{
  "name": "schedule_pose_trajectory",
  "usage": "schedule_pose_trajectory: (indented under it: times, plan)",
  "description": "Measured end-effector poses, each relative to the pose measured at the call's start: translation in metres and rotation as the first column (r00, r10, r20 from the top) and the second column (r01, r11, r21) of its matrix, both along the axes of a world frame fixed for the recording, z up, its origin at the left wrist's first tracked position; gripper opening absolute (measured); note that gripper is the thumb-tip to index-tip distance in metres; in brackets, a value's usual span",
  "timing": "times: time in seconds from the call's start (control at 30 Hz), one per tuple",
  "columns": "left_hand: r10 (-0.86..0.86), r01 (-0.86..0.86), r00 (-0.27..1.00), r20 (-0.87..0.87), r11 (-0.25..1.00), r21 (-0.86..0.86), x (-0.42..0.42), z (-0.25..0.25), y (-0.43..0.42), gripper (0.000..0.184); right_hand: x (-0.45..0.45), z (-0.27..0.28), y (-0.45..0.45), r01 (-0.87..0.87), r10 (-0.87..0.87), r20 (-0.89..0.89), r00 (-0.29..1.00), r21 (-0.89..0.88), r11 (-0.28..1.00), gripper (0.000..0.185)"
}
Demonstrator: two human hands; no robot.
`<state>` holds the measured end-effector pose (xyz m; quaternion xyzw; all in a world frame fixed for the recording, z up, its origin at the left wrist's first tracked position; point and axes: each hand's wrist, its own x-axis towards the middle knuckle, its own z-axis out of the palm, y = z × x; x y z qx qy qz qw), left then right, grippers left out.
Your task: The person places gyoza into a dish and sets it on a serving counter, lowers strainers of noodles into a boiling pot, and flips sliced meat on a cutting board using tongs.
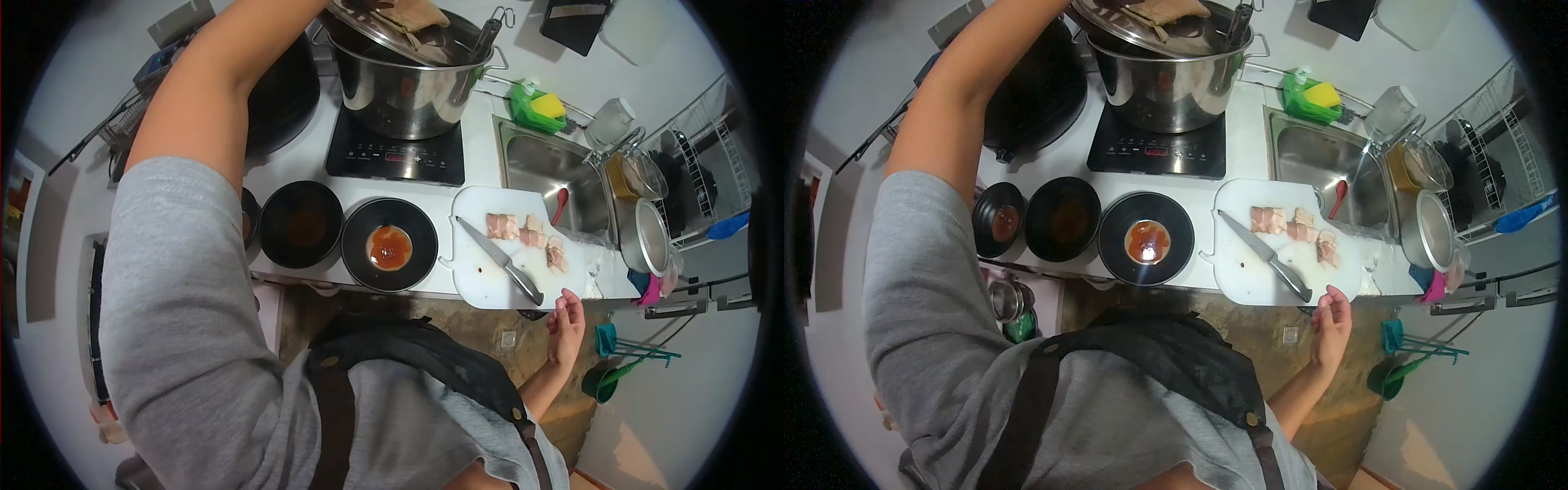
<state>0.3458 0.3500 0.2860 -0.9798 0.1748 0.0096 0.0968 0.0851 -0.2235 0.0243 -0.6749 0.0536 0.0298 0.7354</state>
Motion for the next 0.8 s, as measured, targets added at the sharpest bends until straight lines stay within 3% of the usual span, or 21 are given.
schedule_pose_trajectory:
  times: [0.23,0.33,0.67,0.77,0.8]
  plan:
    - [0.095,-0.100,0.994,0.063,0.991,0.086,-0.014,0.005,-0.015,0.055,-0.005,0.001,0.002,0.026,-0.026,0.000,1.000,0.012,1.000,0.032]
    - [0.047,-0.057,0.996,0.081,0.991,0.117,-0.004,0.002,-0.007,0.055,-0.006,0.003,0.004,0.030,-0.030,0.001,1.000,0.016,0.999,0.032]
    - [0.119,-0.128,0.988,0.099,0.988,0.088,-0.002,-0.003,-0.005,0.049,-0.008,0.003,0.003,0.043,-0.043,-0.010,0.999,0.010,0.999,0.034]
    - [0.124,-0.145,0.984,0.126,0.974,0.173,0.014,-0.004,-0.004,0.044,-0.010,0.000,-0.001,0.025,-0.025,0.000,1.000,-0.003,1.000,0.034]
    - [0.235,-0.232,0.972,0.016,0.944,0.236,0.016,0.003,-0.011,0.041,-0.010,0.000,-0.001,0.032,-0.031,0.005,0.999,-0.003,0.999,0.034]
